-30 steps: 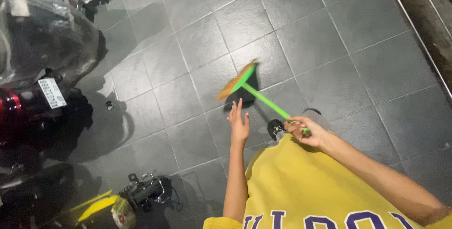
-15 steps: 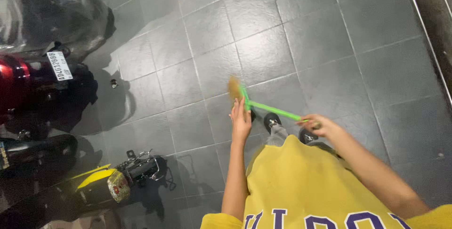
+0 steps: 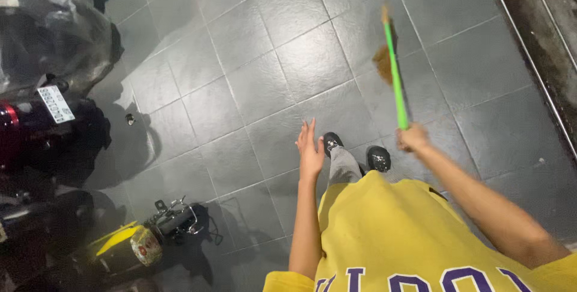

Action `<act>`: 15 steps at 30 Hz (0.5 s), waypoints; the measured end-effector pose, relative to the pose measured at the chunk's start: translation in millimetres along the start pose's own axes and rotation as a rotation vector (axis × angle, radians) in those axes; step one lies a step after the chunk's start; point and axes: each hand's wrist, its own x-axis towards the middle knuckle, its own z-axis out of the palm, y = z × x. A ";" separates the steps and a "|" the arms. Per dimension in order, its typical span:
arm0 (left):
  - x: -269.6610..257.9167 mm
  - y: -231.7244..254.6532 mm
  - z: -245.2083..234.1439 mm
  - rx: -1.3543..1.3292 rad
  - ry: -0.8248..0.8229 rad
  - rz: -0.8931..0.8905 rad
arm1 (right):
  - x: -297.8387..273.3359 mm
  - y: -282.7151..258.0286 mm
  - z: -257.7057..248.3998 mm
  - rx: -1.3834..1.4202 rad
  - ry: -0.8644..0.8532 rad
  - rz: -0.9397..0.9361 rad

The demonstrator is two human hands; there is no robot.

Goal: The person sweeps the tiled floor using a broom, pushing debris toward the edge of the space.

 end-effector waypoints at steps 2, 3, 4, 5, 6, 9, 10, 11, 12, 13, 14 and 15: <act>-10.3 4.8 3.5 -0.006 -0.011 -0.040 | -44.3 -5.3 19.4 -0.042 -0.135 -0.061; -15.7 5.6 4.9 -0.008 -0.016 -0.059 | -69.1 -6.4 27.8 0.132 -0.247 0.059; -21.1 6.3 6.4 -0.009 -0.015 -0.057 | -90.6 -7.5 29.2 0.305 -0.358 0.178; -26.1 6.7 7.7 -0.010 -0.014 -0.054 | -103.8 -9.0 24.4 0.345 -0.447 0.230; -30.5 8.0 10.6 -0.012 -0.013 -0.052 | -111.7 -6.0 18.1 0.383 -0.537 0.280; -44.5 10.0 18.3 -0.058 0.001 -0.035 | -87.8 19.7 1.7 0.436 -0.746 0.338; -47.6 10.0 20.7 -0.053 0.005 -0.019 | -68.6 31.2 -0.8 0.443 -0.805 0.339; -50.0 10.3 23.3 -0.049 0.009 -0.002 | -48.0 42.1 -0.8 0.510 -0.891 0.404; -52.0 11.4 25.8 -0.043 0.012 0.014 | -26.9 50.3 -1.8 0.577 -0.977 0.470; -54.7 12.4 28.2 -0.041 0.011 0.015 | -10.3 59.2 -3.0 0.645 -1.063 0.536; -57.9 12.4 30.6 -0.040 0.012 0.015 | 0.9 68.5 -3.8 0.703 -1.010 0.579; -60.8 11.9 33.1 -0.040 0.012 0.016 | 8.4 76.2 -5.1 0.761 -0.956 0.621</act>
